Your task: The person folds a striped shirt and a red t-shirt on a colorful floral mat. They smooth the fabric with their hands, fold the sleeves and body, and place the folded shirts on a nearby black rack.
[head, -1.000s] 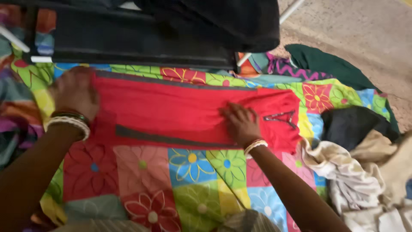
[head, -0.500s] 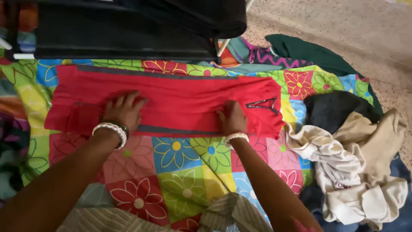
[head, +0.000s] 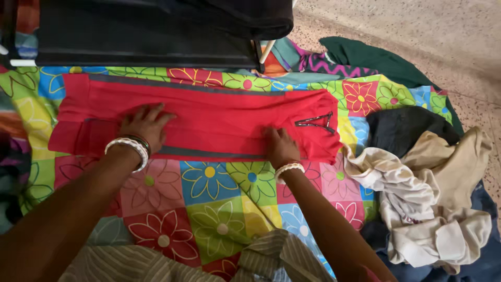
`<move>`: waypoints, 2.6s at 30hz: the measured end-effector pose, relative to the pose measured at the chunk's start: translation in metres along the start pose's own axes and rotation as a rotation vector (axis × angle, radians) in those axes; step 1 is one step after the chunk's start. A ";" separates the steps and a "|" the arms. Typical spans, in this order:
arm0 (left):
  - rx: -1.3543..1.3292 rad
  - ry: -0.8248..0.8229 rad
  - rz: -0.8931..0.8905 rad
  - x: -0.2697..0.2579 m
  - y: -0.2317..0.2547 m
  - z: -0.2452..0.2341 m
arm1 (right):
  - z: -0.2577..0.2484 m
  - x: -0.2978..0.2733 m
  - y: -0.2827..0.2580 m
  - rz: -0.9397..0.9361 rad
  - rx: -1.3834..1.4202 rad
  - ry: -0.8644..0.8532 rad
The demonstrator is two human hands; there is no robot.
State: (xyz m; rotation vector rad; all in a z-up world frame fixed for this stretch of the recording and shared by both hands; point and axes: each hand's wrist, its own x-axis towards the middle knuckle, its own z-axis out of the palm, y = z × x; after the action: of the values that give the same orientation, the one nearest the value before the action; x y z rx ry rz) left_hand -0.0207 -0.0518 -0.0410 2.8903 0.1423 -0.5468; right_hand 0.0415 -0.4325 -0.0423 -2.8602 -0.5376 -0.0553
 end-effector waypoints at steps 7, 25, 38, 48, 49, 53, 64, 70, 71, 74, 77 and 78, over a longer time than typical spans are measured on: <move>-0.054 0.053 -0.065 0.002 0.003 0.002 | 0.003 0.028 0.022 0.065 0.122 0.075; -0.039 0.191 0.115 0.044 0.044 0.026 | 0.014 0.133 -0.013 -0.089 0.127 -0.067; -0.206 0.410 0.017 0.068 0.001 0.023 | 0.034 0.138 -0.018 -0.008 0.185 0.201; -0.122 0.719 0.123 0.107 -0.006 0.022 | 0.054 0.086 -0.106 -0.392 0.031 -0.022; -0.109 0.729 0.145 0.111 -0.006 0.022 | 0.055 0.090 -0.111 -0.389 0.030 -0.032; -0.020 0.799 0.172 0.124 -0.019 0.017 | 0.050 0.101 -0.105 -0.309 -0.058 -0.080; -0.166 0.728 0.075 0.119 -0.012 0.019 | 0.033 0.073 -0.004 0.140 -0.144 -0.048; -0.204 0.703 0.086 0.081 0.007 0.008 | 0.036 0.086 0.020 0.382 -0.159 -0.048; -0.202 0.698 0.115 0.075 0.012 0.009 | 0.037 0.088 0.016 0.415 -0.172 -0.038; -0.181 0.652 0.212 0.062 0.027 0.016 | 0.044 0.082 -0.020 0.006 -0.216 0.153; -0.129 0.551 0.300 0.055 0.046 0.033 | 0.059 0.078 -0.081 -0.121 -0.073 -0.072; -0.102 0.523 0.318 0.054 0.052 0.038 | 0.063 0.077 -0.100 -0.193 -0.061 -0.102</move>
State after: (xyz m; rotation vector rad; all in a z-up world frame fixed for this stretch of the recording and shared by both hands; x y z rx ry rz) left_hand 0.0226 -0.1074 -0.0869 2.8020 -0.2066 0.2659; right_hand 0.0763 -0.2996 -0.0760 -2.8726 -0.8460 0.0421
